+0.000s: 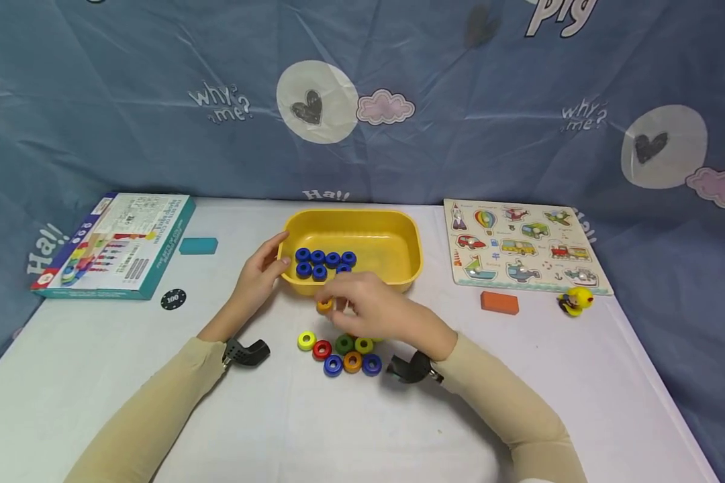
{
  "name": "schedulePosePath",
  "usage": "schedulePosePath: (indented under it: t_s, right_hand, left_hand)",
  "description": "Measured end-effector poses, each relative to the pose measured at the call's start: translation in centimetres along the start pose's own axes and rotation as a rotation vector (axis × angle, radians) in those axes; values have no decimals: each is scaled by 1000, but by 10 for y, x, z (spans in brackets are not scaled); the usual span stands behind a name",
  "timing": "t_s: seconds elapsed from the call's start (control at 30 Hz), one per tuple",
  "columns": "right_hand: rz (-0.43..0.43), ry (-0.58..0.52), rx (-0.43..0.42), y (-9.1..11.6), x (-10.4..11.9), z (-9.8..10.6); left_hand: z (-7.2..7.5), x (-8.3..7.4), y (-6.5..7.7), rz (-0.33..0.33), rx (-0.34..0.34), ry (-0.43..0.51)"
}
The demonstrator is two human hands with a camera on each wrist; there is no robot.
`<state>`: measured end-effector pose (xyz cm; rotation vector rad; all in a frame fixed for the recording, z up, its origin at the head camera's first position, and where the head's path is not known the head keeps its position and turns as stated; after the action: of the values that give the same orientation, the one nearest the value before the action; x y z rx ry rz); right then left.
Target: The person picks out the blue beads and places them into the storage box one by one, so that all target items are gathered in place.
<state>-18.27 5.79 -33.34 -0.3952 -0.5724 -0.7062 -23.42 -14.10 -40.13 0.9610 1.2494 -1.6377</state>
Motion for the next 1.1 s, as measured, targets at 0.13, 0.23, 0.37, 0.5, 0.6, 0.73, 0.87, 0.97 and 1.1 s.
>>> schedulePosePath:
  t_s: [0.13, 0.23, 0.37, 0.5, 0.6, 0.73, 0.87, 0.97, 1.1]
  right_hand:
    - [-64, 40, 106, 31, -5, -12]
    - [-142, 65, 150, 50, -18, -16]
    - [-211, 110, 176, 66, -33, -21]
    - [-218, 131, 193, 70, -42, -27]
    - [-213, 128, 203, 71, -45, -31]
    - [-193, 115, 212, 71, -42, -34]
    - [-159, 110, 215, 71, -38, -36]
    - [-152, 119, 217, 71, -37, -37]
    - [-151, 139, 220, 72, -37, -39]
  left_hand:
    - [-1, -1, 0, 7, 2, -11]
    - [0, -1, 1, 16, 3, -23]
    - [1, -2, 2, 17, 2, -36]
    - [2, -2, 2, 10, -1, -34]
    - [1, -1, 2, 11, -4, -30]
    - [0, 0, 2, 15, -4, -28]
    - [0, -2, 1, 4, -5, -29]
    - [1, -2, 0, 1, -6, -31]
    - [0, -2, 0, 0, 4, -35]
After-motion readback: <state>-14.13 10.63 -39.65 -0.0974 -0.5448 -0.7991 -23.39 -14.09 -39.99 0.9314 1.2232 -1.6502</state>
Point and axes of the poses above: each hand's wrist, its own y-axis away from the middle knuckle, its own z-axis out of the back of the hand, x = y × z, the point moved 6 cm from there along -y, towards the middle knuckle, and after that the axes turned 14 degrees about -z, right-handed, at the moved point
